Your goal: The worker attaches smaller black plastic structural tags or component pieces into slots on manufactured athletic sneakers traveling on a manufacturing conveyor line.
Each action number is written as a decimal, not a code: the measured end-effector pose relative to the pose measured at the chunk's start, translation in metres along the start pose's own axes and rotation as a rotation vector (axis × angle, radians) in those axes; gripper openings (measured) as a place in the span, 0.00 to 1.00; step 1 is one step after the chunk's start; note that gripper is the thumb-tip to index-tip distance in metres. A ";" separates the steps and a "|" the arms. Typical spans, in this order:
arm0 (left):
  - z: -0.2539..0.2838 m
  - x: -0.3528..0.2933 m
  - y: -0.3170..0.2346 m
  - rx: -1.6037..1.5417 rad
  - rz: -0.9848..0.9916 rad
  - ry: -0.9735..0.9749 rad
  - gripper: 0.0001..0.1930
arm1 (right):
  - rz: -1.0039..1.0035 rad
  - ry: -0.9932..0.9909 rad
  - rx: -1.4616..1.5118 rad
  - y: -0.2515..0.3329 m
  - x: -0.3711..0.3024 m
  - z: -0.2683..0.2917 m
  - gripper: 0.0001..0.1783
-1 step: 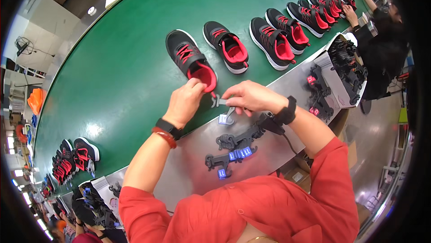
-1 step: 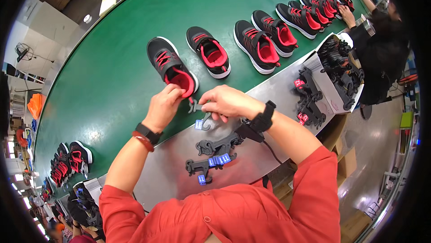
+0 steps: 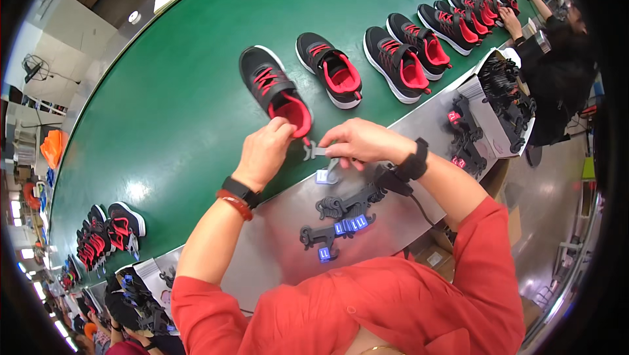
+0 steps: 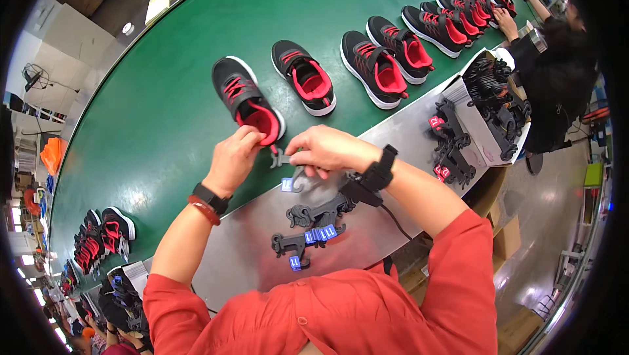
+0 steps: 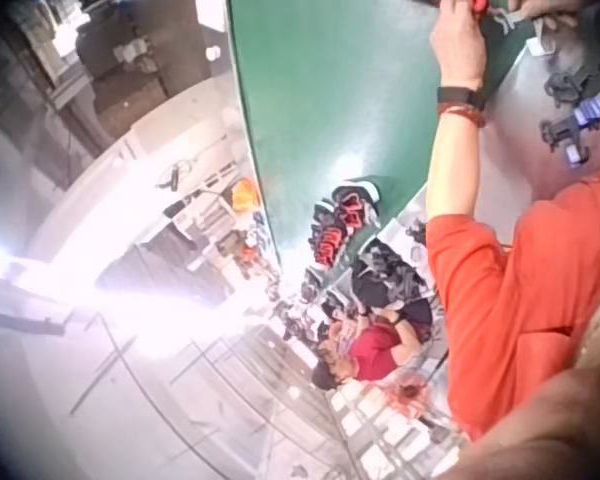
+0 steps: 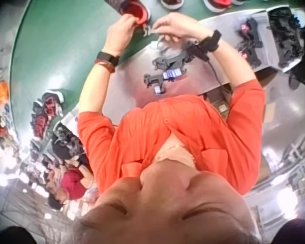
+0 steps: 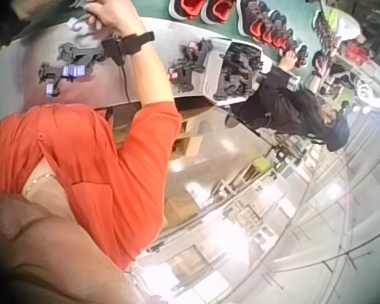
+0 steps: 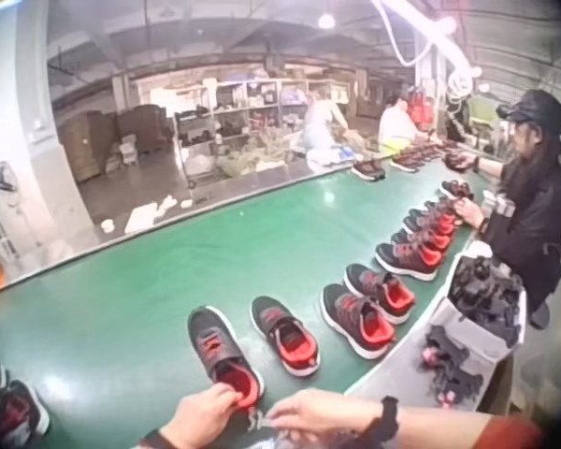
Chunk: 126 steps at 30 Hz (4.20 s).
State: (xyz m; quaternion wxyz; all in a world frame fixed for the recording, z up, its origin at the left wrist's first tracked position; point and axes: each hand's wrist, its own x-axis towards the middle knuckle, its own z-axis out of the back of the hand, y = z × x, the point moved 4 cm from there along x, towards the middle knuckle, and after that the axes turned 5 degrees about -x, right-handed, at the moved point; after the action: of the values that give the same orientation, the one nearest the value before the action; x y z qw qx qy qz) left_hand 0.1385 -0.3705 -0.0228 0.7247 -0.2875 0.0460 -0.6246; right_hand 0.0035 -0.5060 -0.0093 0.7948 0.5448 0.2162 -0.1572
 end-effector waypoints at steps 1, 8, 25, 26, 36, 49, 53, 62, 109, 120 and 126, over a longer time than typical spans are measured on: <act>0.009 -0.004 0.000 0.057 0.006 0.004 0.13 | 0.034 0.041 0.022 0.001 0.008 -0.004 0.16; 0.015 -0.027 0.002 0.139 0.057 0.131 0.27 | 0.304 -0.088 -0.057 0.022 0.039 -0.016 0.15; 0.021 -0.044 0.020 -0.085 0.434 0.263 0.13 | 0.735 -0.501 -1.249 0.041 0.037 0.020 0.14; 0.023 -0.046 0.020 -0.092 0.448 0.264 0.13 | 0.787 -0.533 -1.271 0.045 0.043 0.013 0.15; 0.031 -0.056 0.017 -0.219 0.396 0.189 0.13 | 0.738 -0.474 -1.349 0.054 0.061 -0.020 0.14; 0.056 -0.106 0.054 0.115 0.455 0.143 0.09 | 0.604 -0.889 -0.810 0.016 0.037 0.029 0.35; 0.051 -0.105 0.060 0.158 0.447 0.204 0.10 | 0.205 -1.169 -0.968 -0.028 -0.030 0.088 0.34; 0.057 -0.108 0.066 0.202 0.448 0.221 0.11 | 0.094 -0.646 -0.991 -0.068 -0.035 0.103 0.39; 0.034 -0.065 0.038 0.172 0.276 -0.200 0.16 | 0.275 -0.089 -0.890 0.000 -0.057 -0.050 0.20; 0.034 -0.083 0.038 -0.191 0.185 -0.245 0.06 | 0.143 -0.023 -0.475 -0.016 -0.044 -0.035 0.13; 0.034 -0.096 0.040 -0.207 0.228 -0.210 0.06 | -0.044 -0.053 0.085 0.033 -0.002 -0.051 0.11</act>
State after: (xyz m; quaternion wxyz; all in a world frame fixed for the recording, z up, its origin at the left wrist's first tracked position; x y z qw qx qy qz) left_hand 0.1674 -0.2661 -0.0413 0.7583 -0.4170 0.0662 -0.4967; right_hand 0.0086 -0.4468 0.0020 0.7729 0.5687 0.2002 -0.1978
